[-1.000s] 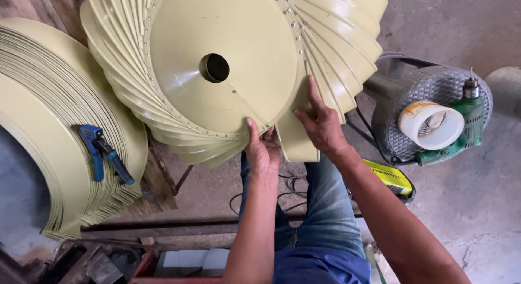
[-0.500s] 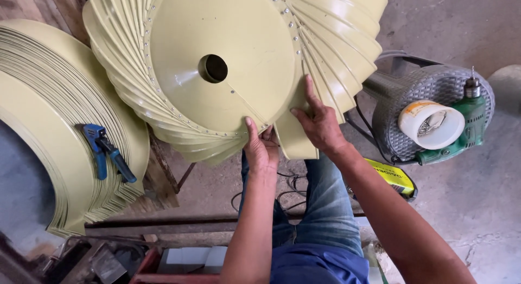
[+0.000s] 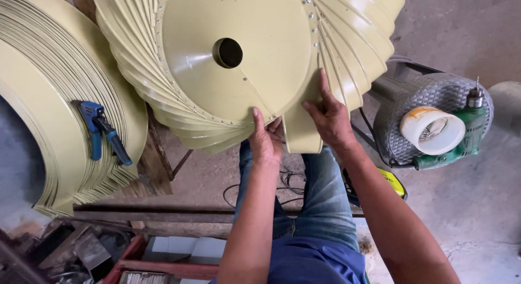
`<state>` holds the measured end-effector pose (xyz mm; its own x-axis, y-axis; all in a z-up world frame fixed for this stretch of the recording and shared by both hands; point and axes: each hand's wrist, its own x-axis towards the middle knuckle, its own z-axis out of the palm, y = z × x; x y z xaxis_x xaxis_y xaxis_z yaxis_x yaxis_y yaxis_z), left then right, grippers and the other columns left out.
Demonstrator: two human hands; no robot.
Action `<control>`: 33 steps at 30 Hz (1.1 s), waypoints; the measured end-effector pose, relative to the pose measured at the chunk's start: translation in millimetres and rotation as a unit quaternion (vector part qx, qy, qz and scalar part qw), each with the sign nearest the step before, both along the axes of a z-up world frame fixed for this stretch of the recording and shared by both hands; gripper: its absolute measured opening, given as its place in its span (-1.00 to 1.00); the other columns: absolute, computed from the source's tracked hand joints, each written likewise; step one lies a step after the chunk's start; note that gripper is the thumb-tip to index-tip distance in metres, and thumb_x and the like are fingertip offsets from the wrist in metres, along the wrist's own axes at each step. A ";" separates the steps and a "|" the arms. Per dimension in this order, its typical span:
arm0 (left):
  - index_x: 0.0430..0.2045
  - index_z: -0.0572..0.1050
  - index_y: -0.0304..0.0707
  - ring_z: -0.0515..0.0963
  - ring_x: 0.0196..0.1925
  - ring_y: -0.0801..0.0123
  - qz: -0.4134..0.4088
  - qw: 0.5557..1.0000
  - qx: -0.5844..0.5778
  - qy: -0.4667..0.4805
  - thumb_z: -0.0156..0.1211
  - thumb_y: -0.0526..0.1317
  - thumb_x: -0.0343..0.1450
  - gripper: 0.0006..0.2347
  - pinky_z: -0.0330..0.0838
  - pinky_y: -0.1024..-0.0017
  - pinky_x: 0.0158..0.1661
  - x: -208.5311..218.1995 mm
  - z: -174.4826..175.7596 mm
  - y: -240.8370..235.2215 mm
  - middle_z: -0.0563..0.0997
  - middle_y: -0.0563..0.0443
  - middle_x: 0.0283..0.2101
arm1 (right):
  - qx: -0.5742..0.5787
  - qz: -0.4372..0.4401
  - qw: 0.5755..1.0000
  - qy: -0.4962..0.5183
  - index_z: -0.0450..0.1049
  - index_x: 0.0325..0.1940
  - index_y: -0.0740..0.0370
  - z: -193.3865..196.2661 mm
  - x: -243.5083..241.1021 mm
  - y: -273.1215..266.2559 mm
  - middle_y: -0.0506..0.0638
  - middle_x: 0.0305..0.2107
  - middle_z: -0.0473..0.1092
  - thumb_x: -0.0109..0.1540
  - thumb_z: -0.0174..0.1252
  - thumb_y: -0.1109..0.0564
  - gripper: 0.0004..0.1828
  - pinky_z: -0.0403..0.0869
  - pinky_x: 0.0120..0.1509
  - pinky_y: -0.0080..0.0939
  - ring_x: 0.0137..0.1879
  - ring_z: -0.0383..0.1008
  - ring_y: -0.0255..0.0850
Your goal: Assembling the fins of a metal turbine vent by layering them and securing them with a drill and rivet gun.
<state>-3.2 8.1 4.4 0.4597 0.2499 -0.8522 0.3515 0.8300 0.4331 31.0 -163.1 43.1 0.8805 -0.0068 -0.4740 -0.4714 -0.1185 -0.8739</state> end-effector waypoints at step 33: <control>0.25 0.30 -0.34 0.65 0.00 0.29 -0.003 1.000 -0.005 -0.027 0.41 0.03 0.32 -0.33 0.61 0.31 0.08 1.3 -2.5 -2.0 0.59 -0.09 0.09 | -0.027 0.011 0.999 0.032 -0.13 0.67 -0.04 -4.0 2.5 0.1 -0.05 -0.18 0.52 0.30 0.25 0.27 -0.02 0.45 0.05 -0.40 -0.12 0.38 -0.42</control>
